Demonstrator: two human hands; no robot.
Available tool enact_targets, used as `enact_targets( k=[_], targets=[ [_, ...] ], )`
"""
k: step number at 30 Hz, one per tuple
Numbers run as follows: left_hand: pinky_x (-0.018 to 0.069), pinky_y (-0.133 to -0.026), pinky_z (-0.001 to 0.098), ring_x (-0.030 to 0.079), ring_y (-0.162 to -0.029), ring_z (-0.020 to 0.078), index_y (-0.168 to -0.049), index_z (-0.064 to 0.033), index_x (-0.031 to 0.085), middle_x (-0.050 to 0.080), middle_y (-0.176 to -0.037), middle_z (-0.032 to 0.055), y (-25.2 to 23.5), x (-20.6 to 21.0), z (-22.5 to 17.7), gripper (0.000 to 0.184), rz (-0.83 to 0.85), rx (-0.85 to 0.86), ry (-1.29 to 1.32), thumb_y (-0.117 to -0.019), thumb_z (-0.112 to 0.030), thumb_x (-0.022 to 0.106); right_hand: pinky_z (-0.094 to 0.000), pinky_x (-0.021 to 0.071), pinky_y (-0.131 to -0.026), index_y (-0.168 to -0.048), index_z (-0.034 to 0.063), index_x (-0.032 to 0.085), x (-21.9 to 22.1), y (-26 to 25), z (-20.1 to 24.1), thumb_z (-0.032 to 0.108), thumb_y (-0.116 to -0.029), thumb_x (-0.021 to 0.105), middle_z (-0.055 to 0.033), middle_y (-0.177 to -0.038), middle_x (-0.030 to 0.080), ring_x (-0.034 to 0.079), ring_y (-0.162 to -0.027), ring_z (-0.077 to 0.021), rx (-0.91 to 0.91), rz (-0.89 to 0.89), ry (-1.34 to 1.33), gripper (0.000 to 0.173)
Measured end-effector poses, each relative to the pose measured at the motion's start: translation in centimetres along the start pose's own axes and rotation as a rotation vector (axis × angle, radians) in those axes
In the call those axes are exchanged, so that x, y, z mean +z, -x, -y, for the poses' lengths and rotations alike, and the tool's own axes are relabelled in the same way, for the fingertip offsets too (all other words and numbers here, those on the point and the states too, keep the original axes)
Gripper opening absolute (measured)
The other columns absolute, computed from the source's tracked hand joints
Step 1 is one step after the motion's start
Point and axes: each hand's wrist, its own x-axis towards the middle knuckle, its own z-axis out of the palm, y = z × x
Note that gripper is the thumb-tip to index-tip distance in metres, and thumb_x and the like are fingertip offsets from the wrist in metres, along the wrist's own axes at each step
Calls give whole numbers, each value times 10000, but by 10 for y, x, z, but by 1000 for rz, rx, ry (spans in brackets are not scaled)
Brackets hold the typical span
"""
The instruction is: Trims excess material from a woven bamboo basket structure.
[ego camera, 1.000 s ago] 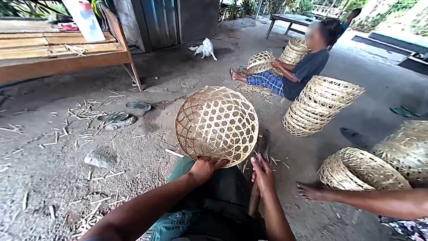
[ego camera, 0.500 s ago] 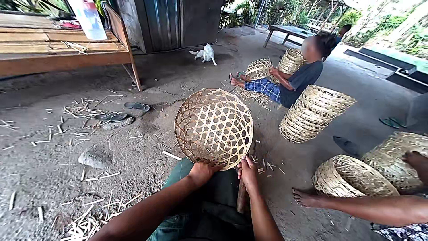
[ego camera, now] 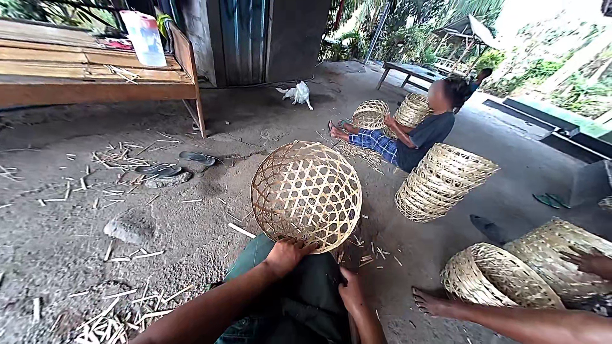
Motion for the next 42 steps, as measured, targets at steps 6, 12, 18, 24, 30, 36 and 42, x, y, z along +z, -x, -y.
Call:
enact_targets(
  k=[6, 12, 18, 24, 30, 36, 42],
  targets=[
    [508, -1007, 566, 623, -1262, 345, -1509, -327, 514, 638, -1399, 97, 1, -11, -1, 621, 67, -69, 55, -1012, 34, 421, -395, 580, -667, -1396, 150, 638, -13, -1, -6, 177, -894, 770, -113, -1059, 706, 679, -807, -202, -151, -154, -429, 519],
    [526, -825, 684, 692, -1017, 481, -1546, -383, 449, 699, -1242, 193, 4, -30, 3, 596, 63, -223, 124, -1040, -69, 421, -209, 526, -529, -1092, 4, 714, -81, 60, 27, 72, -819, 824, -61, -942, 690, 597, -634, -74, -493, -566, -890, 302],
    [536, -854, 656, 705, -1073, 426, -1483, -369, 546, 691, -1321, 112, 6, -9, 5, 626, -97, -63, 66, -1004, 18, 437, -160, 498, -591, -979, 73, 744, -114, 114, 43, 81, -795, 868, -25, -943, 662, 564, -684, -28, -826, -809, -790, 222],
    [545, -875, 632, 702, -1114, 397, -1472, -332, 567, 682, -1340, 102, 8, -7, 8, 603, -125, -19, 52, -1010, 26, 417, -109, 485, -610, -969, 136, 746, -120, 134, 52, 110, -802, 883, 10, -950, 611, 558, -727, 6, -971, -872, -778, 218],
    [553, -865, 614, 716, -1084, 389, -1454, -314, 589, 696, -1317, 96, 7, -4, 10, 592, -159, 1, 40, -1004, 25, 406, -120, 520, -619, -980, 132, 747, -121, 139, 58, 110, -814, 877, 8, -931, 622, 586, -725, -5, -998, -864, -795, 211],
    [549, -878, 610, 711, -1099, 386, -1456, -315, 586, 695, -1316, 101, 5, -4, 11, 591, -150, 2, 33, -1007, 25, 408, -148, 544, -643, -1037, 132, 737, -120, 138, 62, 49, -854, 818, 1, -934, 641, 604, -738, -20, -1018, -819, -868, 218],
    [542, -906, 603, 703, -1122, 380, -1453, -308, 591, 692, -1322, 105, 5, -6, 9, 587, -135, -2, 26, -1003, 24, 413, -176, 538, -612, -1007, 118, 764, -119, 138, 63, 48, -881, 774, -26, -909, 644, 609, -714, -49, -1018, -734, -993, 145]
  ],
)
